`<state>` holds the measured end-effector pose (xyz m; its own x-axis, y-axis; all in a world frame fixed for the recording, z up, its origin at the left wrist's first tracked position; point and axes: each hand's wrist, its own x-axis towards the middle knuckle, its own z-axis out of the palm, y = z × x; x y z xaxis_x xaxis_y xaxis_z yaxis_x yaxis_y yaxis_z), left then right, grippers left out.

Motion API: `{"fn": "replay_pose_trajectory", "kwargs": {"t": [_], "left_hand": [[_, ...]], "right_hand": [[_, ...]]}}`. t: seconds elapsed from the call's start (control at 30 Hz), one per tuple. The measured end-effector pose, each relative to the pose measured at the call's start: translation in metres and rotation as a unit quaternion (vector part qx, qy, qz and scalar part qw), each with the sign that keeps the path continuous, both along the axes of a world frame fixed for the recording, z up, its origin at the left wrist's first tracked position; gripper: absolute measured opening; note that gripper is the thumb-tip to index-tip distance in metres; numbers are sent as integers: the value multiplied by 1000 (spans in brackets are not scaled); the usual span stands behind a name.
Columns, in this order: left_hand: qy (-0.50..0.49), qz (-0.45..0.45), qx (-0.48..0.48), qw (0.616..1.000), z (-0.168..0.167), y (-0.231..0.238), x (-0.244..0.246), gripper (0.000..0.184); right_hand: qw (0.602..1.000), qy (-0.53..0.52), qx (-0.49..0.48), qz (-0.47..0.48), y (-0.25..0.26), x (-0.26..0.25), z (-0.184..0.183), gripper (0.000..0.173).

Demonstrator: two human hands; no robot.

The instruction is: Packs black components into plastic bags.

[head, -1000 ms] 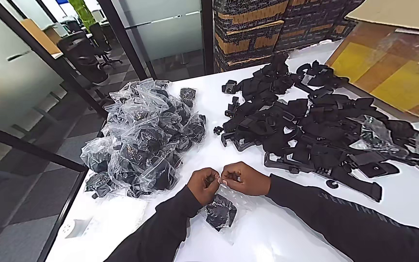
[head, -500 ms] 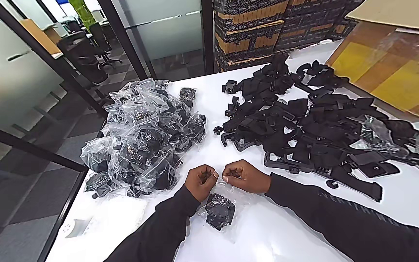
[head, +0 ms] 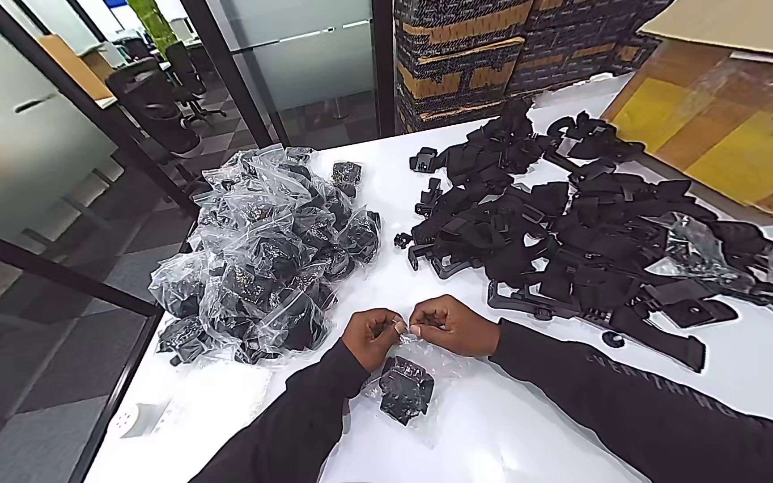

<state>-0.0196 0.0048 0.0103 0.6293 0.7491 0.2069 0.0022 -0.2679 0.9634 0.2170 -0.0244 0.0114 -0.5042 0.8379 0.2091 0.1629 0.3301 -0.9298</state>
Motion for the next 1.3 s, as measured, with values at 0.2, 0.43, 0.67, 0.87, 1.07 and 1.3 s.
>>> {"fn": "replay_pose_trajectory", "kwargs": {"t": [0.2, 0.43, 0.67, 0.87, 1.07, 1.3], "left_hand": [[-8, 39, -14, 999, 1, 1, 0, 11], [-6, 35, 8, 999, -2, 2, 1, 11], [-2, 36, 35, 999, -5, 0, 2, 14], [9, 15, 18, 1000, -4, -1, 1, 14], [14, -2, 31, 999, -4, -2, 1, 13], [8, 20, 35, 999, -5, -1, 2, 13]], "right_hand": [[1000, 0, -9, -3, -1, 0, 1, 12], [1000, -1, -5, 2, -1, -1, 1, 10], [1000, -5, -5, -2, -1, -1, 1, 9], [1000, -13, -1, -2, -2, -1, 0, 10], [999, -29, 40, 15, -1, -1, -2, 12], [1000, -13, -4, -7, -2, -2, 2, 11]]}}
